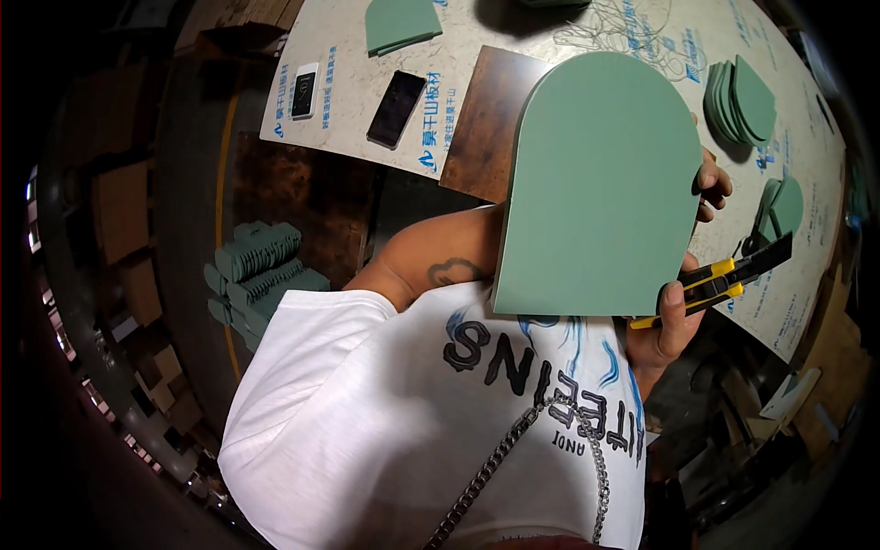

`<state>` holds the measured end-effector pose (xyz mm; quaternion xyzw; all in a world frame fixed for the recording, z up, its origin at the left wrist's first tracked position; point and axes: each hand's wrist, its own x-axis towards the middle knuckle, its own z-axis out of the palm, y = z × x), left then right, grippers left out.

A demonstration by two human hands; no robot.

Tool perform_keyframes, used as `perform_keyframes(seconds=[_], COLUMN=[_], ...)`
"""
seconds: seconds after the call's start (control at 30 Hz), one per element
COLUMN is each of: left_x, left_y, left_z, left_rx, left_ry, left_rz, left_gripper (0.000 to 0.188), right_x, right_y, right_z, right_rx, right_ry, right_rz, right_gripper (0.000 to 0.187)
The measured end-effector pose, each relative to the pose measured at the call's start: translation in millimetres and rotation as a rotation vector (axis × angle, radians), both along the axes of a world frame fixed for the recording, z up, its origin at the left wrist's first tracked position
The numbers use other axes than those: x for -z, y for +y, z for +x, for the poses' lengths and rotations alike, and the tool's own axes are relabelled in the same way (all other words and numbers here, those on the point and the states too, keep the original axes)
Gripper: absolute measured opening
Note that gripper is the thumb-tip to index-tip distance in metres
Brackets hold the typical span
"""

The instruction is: Using a utility knife to trim excess material from green curved foam components.

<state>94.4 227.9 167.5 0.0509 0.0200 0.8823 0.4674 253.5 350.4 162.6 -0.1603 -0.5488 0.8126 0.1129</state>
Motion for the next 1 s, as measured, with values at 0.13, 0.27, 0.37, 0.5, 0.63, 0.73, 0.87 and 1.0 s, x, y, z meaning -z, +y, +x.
perform_keyframes(seconds=[0.13,0.27,0.37,0.5,0.63,0.73,0.87,1.0], left_x=[3,23,4,-17,-29,-40,-47,-50], left_y=[0,0,-28,-50,-51,-55,-57,-55], left_z=[-11,-41,-39,-27,-16,-14,-10,-8], left_rx=[-0.010,0.020,-0.116,-0.177,-0.211,-0.205,-0.226,-0.286], left_ry=[0.040,0.184,0.267,0.716,0.890,0.923,0.942,0.941], left_rz=[0.074,0.309,-0.126,-0.468,-0.556,-0.536,-0.580,-0.687], left_gripper=[0.054,0.057,0.061,0.060,0.071,0.070,0.066,0.060], right_x=[-4,6,9,28,19,18,11,13], right_y=[0,10,9,16,11,12,11,12], right_z=[-3,7,9,23,22,23,23,27], right_rx=[0.042,0.144,0.286,0.255,0.251,0.258,0.274,0.309], right_ry=[-0.026,0.054,0.066,0.047,0.078,0.083,0.088,0.116], right_rz=[-0.011,0.085,0.194,0.104,0.039,0.048,0.113,0.132], right_gripper=[0.046,0.043,0.042,0.050,0.055,0.059,0.061,0.058])
